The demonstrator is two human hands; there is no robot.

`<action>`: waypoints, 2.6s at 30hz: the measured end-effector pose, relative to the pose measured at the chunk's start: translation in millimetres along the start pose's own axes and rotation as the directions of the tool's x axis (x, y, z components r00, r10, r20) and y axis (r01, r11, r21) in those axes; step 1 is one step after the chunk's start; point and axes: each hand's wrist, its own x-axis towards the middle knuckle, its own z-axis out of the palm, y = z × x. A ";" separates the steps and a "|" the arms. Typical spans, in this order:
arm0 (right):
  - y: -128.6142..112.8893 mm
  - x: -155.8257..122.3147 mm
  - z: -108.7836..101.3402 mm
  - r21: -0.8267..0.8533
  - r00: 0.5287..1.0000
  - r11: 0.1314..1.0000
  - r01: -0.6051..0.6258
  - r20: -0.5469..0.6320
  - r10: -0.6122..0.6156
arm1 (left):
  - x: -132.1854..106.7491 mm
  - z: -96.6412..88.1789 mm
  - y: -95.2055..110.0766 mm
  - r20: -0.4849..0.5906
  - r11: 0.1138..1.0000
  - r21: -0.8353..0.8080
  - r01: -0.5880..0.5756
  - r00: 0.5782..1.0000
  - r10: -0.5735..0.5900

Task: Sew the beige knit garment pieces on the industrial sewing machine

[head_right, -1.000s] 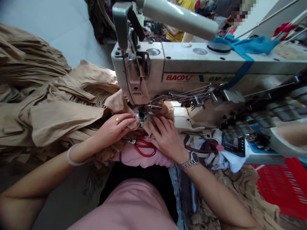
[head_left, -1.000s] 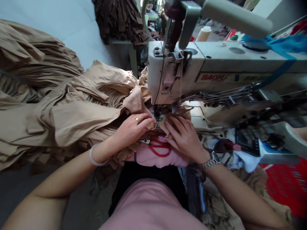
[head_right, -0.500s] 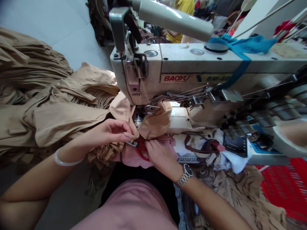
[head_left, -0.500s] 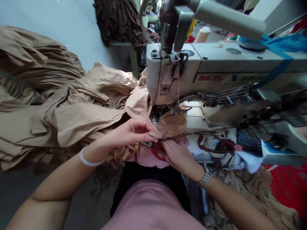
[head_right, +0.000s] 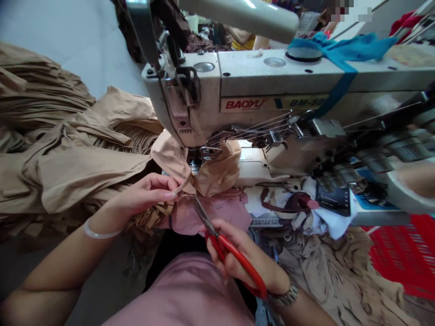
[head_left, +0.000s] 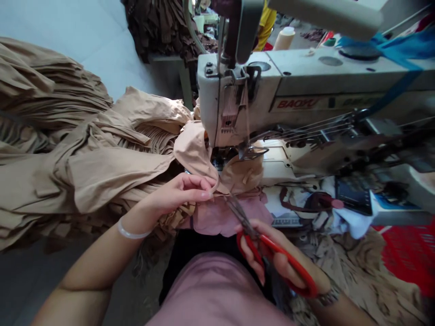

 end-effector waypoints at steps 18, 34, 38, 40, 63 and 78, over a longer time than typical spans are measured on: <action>9.5 36.8 -6.6 -0.089 0.993 0.991 0.105 -0.051 -0.110 | 4.7 8.8 6.8 0.048 1.000 -0.018 0.023 0.999 -0.022; 16.1 25.7 -11.3 -0.107 0.930 0.974 0.199 -0.293 -0.222 | 10.8 17.1 4.7 0.060 0.987 0.161 -0.018 0.998 0.009; 5.1 10.0 -16.0 -0.503 0.914 0.862 0.065 -0.316 -0.254 | 12.2 16.9 5.8 0.050 0.996 0.083 -0.028 0.998 0.024; 2.2 6.3 -16.9 -0.647 0.908 0.762 0.030 -0.301 -0.291 | 14.5 17.5 5.5 0.091 0.994 0.102 -0.034 0.996 0.024; -4.6 33.1 -19.0 -0.866 0.908 0.477 0.153 -0.068 -0.414 | 18.5 11.7 9.9 0.149 0.943 0.333 0.004 0.987 -0.057; 16.9 51.5 -38.6 -0.980 0.971 -0.201 -0.016 0.033 -0.236 | 5.8 -38.1 18.5 -0.595 0.607 0.657 -0.446 0.188 0.782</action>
